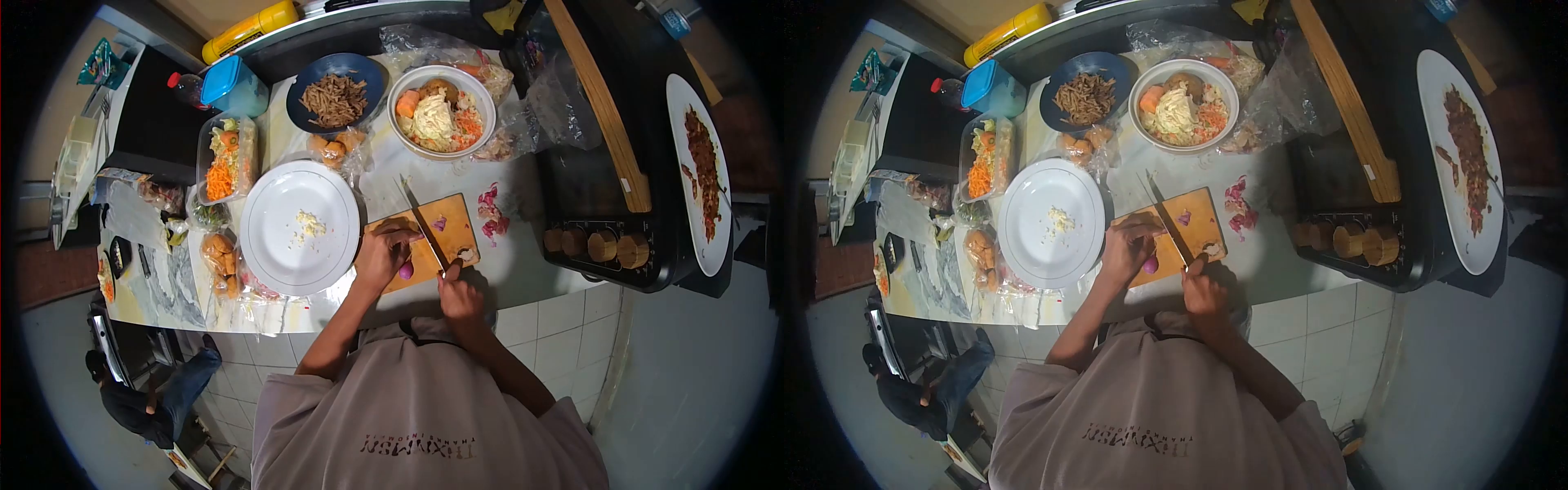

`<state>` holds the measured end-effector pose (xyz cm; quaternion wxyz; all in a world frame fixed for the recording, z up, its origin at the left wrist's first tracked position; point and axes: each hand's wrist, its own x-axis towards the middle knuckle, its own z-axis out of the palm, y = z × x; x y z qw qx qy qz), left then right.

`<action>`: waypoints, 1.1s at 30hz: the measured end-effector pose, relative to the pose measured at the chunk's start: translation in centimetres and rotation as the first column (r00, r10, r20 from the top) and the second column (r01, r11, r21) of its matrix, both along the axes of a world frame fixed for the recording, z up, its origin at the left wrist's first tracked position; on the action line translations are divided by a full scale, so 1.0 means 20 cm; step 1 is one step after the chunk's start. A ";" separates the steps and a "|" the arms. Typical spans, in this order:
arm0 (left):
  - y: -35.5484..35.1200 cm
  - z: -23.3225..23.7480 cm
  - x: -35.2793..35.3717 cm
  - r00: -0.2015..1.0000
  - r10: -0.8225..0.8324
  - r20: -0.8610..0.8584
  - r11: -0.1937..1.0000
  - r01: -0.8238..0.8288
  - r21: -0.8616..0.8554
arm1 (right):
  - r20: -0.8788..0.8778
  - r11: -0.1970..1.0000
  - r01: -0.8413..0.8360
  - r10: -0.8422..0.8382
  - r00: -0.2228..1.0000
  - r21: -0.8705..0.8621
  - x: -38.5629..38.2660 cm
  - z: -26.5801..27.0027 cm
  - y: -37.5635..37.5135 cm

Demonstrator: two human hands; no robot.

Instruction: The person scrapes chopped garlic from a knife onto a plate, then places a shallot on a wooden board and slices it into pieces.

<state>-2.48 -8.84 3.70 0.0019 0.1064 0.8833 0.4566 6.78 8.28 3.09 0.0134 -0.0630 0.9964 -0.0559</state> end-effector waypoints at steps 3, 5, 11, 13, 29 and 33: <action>0.01 0.00 0.00 1.000 -0.002 0.022 1.000 0.002 -0.003 | 0.217 0.998 0.046 -0.035 0.976 -0.044 -0.07 0.11 0.04; 0.00 -0.03 0.00 1.000 -0.004 -0.019 1.000 0.005 0.009 | 0.278 0.996 0.032 -0.009 0.961 -0.079 -0.11 0.21 0.07; -0.01 -0.03 0.00 1.000 -0.020 -0.018 1.000 0.020 -0.019 | 0.371 0.973 0.037 0.051 0.927 -0.228 -0.14 0.32 0.08; 0.00 -0.02 0.00 1.000 -0.013 -0.020 1.000 0.014 0.010 | 0.340 0.979 0.044 0.027 0.940 -0.199 -0.11 0.27 0.05; -0.02 -0.02 -0.01 0.996 -0.036 -0.085 0.998 0.040 0.046 | 0.353 0.996 0.042 -0.011 0.936 -0.080 -0.11 0.07 0.23; -0.01 0.00 0.00 0.999 -0.008 0.038 0.997 0.006 0.074 | 0.358 0.990 0.062 -0.011 0.934 -0.130 -0.09 0.16 0.18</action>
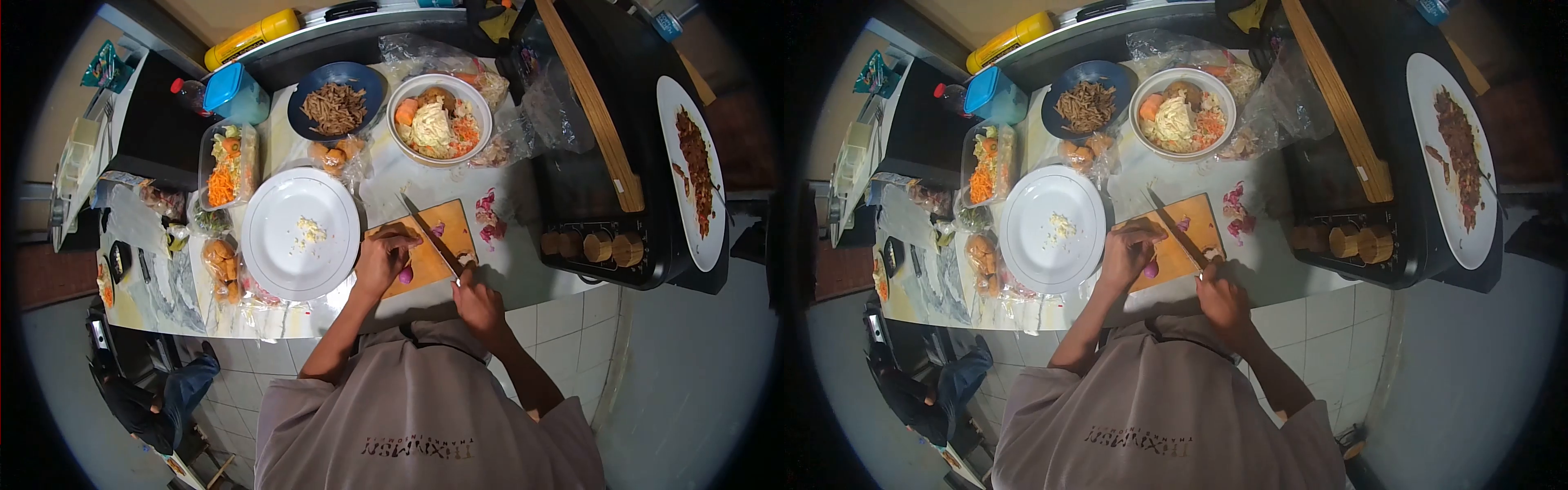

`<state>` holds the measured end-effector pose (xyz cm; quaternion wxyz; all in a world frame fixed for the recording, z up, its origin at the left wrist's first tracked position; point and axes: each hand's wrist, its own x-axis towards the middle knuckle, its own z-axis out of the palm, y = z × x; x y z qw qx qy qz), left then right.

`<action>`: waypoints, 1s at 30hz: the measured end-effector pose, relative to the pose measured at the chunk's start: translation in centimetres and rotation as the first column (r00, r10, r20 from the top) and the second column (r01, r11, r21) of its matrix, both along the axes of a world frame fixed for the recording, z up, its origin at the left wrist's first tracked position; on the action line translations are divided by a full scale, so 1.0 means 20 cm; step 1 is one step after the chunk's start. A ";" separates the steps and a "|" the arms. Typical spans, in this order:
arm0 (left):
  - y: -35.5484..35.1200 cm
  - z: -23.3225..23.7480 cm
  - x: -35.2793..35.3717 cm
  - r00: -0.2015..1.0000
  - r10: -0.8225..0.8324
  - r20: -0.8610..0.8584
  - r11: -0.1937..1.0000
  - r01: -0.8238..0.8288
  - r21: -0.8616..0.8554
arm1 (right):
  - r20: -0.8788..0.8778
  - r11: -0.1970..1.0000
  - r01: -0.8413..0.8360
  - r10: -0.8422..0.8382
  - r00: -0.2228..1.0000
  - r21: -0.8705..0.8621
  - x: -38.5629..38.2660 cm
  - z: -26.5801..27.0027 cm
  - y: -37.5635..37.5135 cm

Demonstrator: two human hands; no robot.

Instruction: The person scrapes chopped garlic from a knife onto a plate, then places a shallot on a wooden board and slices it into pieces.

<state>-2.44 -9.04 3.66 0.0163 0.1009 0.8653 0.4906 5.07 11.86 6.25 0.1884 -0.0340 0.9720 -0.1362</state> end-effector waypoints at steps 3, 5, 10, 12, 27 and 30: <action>0.01 0.02 0.00 1.000 0.028 -0.002 1.000 -0.028 0.011 | 0.033 0.998 0.012 -0.010 0.999 -0.069 -0.01 0.06 -0.04; 0.01 0.00 0.00 0.999 0.026 -0.018 0.999 -0.026 0.023 | 0.079 0.996 0.040 -0.034 0.996 -0.078 -0.02 0.15 -0.07; -0.01 -0.02 -0.01 0.997 0.007 -0.071 0.999 -0.005 0.031 | 0.017 0.998 0.003 -0.002 1.000 -0.070 -0.03 0.25 -0.14; -0.01 0.01 -0.01 1.000 0.003 0.018 0.999 -0.002 -0.046 | 0.011 0.998 -0.018 0.019 1.000 -0.060 -0.03 0.25 -0.16; -0.02 0.00 -0.01 0.999 -0.031 -0.013 1.000 0.031 0.003 | -0.034 0.999 -0.021 0.022 0.999 0.025 0.02 0.11 -0.20; -0.02 -0.01 -0.01 0.995 -0.042 -0.093 0.999 0.044 0.018 | -0.204 0.988 -0.031 0.061 0.977 0.149 0.11 -0.11 -0.19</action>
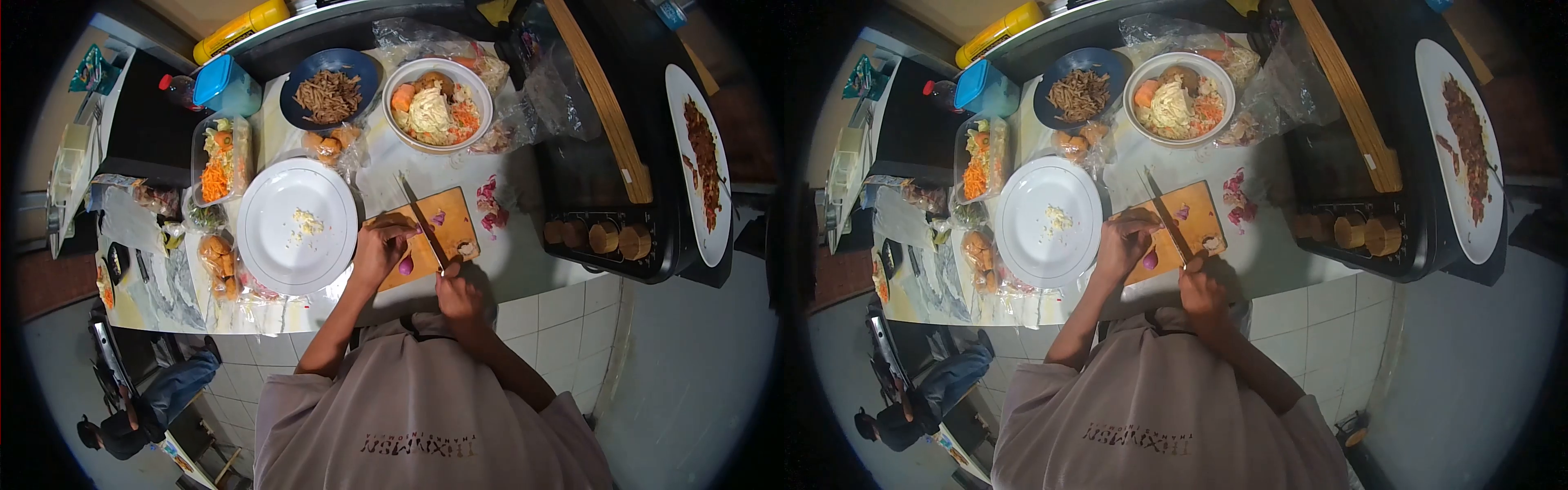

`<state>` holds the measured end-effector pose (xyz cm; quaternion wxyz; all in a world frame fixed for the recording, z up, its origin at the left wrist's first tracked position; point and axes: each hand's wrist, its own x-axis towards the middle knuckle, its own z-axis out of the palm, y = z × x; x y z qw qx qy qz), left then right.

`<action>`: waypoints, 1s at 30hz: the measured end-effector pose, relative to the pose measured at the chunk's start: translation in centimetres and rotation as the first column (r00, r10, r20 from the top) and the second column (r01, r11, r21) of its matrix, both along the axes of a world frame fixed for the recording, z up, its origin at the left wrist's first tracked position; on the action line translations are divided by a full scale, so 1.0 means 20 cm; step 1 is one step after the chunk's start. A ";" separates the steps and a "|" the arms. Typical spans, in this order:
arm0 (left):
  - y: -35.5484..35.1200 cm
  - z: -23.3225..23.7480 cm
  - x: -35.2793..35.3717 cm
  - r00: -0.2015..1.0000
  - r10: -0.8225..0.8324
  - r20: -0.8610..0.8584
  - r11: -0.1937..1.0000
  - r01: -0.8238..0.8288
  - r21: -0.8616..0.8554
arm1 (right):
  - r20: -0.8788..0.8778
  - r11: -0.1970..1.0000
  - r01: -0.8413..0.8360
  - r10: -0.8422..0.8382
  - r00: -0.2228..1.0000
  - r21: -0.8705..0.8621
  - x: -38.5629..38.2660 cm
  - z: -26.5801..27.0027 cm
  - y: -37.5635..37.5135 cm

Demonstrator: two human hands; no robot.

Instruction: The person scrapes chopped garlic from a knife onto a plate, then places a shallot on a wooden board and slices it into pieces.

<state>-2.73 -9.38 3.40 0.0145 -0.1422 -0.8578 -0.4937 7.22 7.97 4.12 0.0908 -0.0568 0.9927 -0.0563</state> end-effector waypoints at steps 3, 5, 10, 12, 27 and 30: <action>0.00 0.02 0.00 0.999 0.009 0.033 0.999 -0.010 0.031 | -0.541 0.980 -0.111 0.185 0.820 0.168 0.03 -0.12 0.04; -0.01 0.03 -0.01 1.000 -0.014 0.013 0.999 0.014 0.035 | -0.587 0.985 -0.144 0.172 0.791 0.095 0.03 -0.15 0.06; 0.01 0.05 -0.01 0.998 -0.018 0.060 1.000 0.018 0.006 | -0.234 0.989 0.011 0.023 0.972 0.145 -0.01 -0.05 0.01; 0.01 0.05 0.00 0.992 -0.024 0.128 0.999 0.027 -0.027 | 0.042 0.994 0.069 -0.073 0.996 0.083 -0.07 0.04 0.02; -0.01 0.01 0.00 0.997 -0.032 0.063 0.999 0.034 -0.029 | 0.108 0.983 -0.111 0.128 0.986 -0.148 -0.18 0.28 0.09; 0.00 0.02 0.01 0.997 -0.026 0.075 0.999 0.028 -0.021 | 0.128 0.987 -0.083 0.101 0.987 -0.136 -0.16 0.28 0.05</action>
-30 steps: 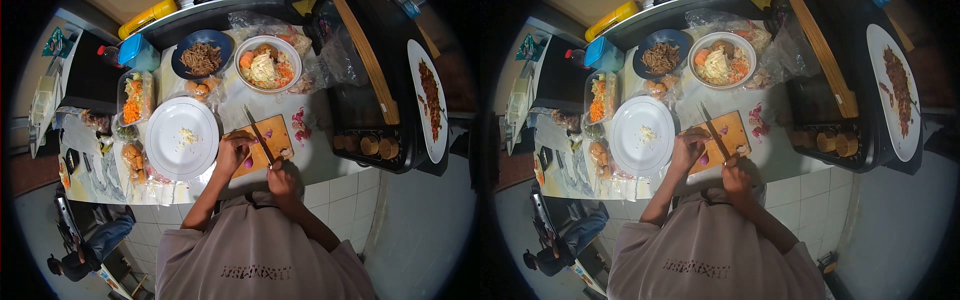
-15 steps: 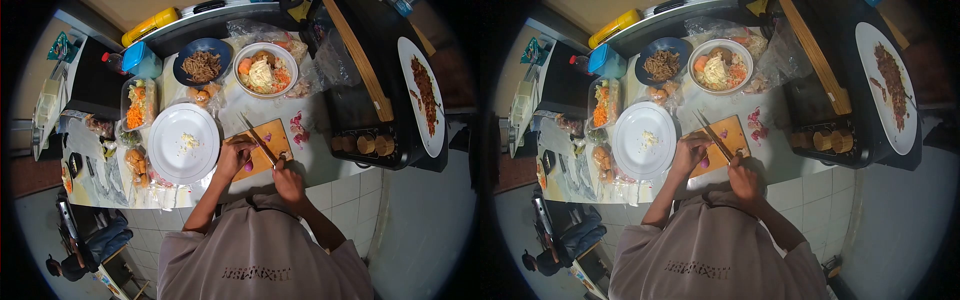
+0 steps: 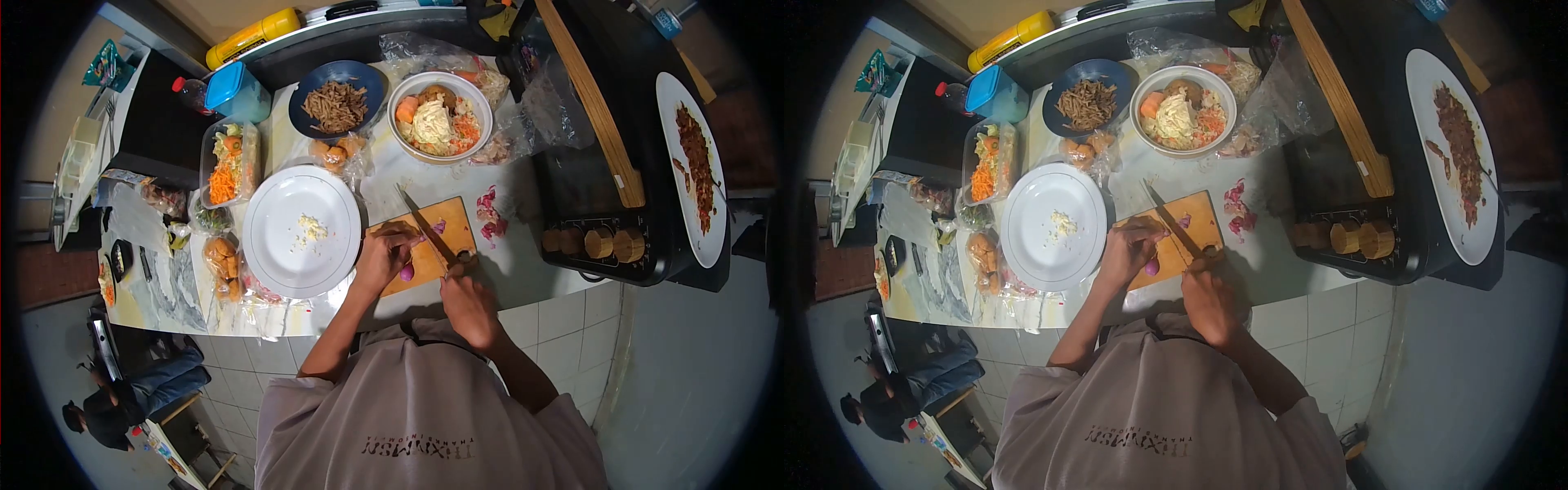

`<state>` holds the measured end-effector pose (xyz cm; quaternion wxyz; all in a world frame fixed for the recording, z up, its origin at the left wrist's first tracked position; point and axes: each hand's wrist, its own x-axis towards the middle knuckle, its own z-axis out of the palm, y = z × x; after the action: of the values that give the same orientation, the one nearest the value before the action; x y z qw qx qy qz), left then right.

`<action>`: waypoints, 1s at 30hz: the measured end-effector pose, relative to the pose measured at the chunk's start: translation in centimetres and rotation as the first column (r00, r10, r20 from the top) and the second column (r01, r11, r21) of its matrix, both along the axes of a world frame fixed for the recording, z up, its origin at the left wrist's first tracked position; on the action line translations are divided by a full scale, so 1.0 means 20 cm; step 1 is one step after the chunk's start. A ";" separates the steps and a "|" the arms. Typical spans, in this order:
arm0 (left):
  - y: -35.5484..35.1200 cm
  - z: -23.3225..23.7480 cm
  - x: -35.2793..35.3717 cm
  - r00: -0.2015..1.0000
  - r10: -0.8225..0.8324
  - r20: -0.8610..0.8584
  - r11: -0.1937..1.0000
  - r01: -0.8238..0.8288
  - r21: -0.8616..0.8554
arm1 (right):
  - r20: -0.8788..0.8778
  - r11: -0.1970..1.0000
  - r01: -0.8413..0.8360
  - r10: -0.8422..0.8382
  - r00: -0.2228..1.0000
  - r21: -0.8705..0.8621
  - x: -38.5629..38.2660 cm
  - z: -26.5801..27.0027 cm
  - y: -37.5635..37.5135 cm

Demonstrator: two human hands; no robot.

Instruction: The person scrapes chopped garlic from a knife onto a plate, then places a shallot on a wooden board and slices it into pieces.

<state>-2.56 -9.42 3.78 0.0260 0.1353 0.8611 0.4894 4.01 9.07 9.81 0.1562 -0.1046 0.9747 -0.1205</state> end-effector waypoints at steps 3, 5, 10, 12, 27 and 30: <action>0.00 0.00 0.00 1.000 -0.003 -0.025 0.999 0.004 0.047 | 0.030 0.999 0.027 -0.027 0.999 -0.023 0.01 0.04 -0.02; 0.00 0.02 -0.01 1.000 -0.010 -0.022 0.999 0.010 0.034 | 0.052 0.999 0.018 -0.017 0.999 -0.032 0.01 0.04 -0.02; 0.00 0.00 -0.01 0.999 -0.018 -0.027 0.999 0.019 0.028 | 0.057 0.998 0.046 -0.044 0.997 -0.042 0.04 0.00 -0.03; 0.00 0.00 -0.01 0.999 -0.013 -0.034 0.999 0.015 0.046 | 0.052 0.999 0.047 -0.046 0.998 -0.028 0.05 -0.02 -0.04; -0.01 0.01 0.00 1.000 -0.014 -0.028 1.000 0.015 0.025 | -0.281 0.976 0.058 0.003 0.960 0.208 0.11 -0.36 0.05; -0.01 0.01 -0.01 1.000 -0.008 -0.021 1.000 0.009 0.019 | 0.008 0.995 0.076 -0.076 0.997 0.071 0.02 -0.27 0.09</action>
<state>-2.72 -9.54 3.90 0.0178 0.1443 0.8561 0.4960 4.43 10.96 4.40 0.1603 -0.0612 0.9808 -0.0924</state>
